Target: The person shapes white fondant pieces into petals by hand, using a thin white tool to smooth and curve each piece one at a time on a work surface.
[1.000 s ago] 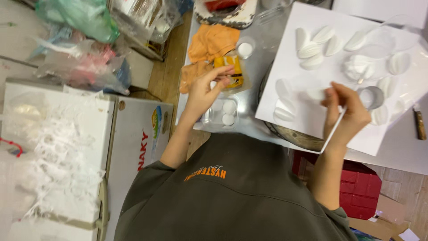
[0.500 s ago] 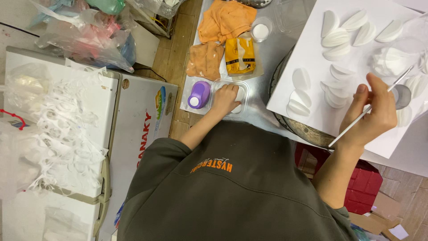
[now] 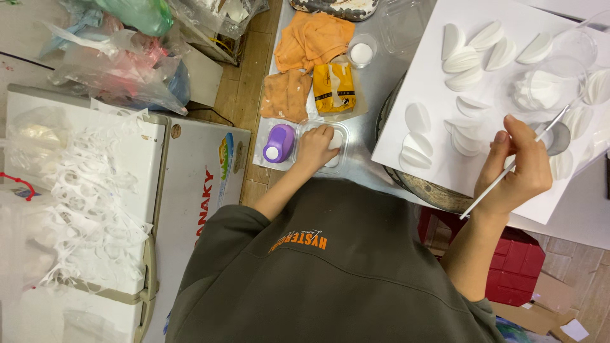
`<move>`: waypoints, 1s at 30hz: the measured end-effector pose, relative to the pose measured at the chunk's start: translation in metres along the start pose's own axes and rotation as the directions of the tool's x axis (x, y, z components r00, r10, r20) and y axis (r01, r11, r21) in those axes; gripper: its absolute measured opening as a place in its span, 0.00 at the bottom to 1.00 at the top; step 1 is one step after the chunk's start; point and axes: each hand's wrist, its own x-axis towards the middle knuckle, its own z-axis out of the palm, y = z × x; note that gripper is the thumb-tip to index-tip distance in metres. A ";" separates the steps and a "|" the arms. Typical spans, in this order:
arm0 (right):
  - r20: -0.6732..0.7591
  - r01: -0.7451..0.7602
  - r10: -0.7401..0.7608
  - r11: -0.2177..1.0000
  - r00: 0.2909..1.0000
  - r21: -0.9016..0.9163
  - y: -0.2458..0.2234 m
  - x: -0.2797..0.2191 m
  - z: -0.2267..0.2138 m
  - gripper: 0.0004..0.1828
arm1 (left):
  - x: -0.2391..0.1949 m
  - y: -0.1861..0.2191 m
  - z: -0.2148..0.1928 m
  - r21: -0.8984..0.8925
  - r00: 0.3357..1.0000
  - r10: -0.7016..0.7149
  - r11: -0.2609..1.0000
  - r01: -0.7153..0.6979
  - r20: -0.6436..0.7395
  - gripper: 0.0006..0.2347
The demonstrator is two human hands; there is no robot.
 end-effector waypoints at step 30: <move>0.657 -0.644 0.013 -0.191 0.753 0.741 -0.061 -0.024 0.035 0.34 | 0.054 0.134 -0.177 0.021 0.355 0.681 0.477 -0.878 -0.640 0.08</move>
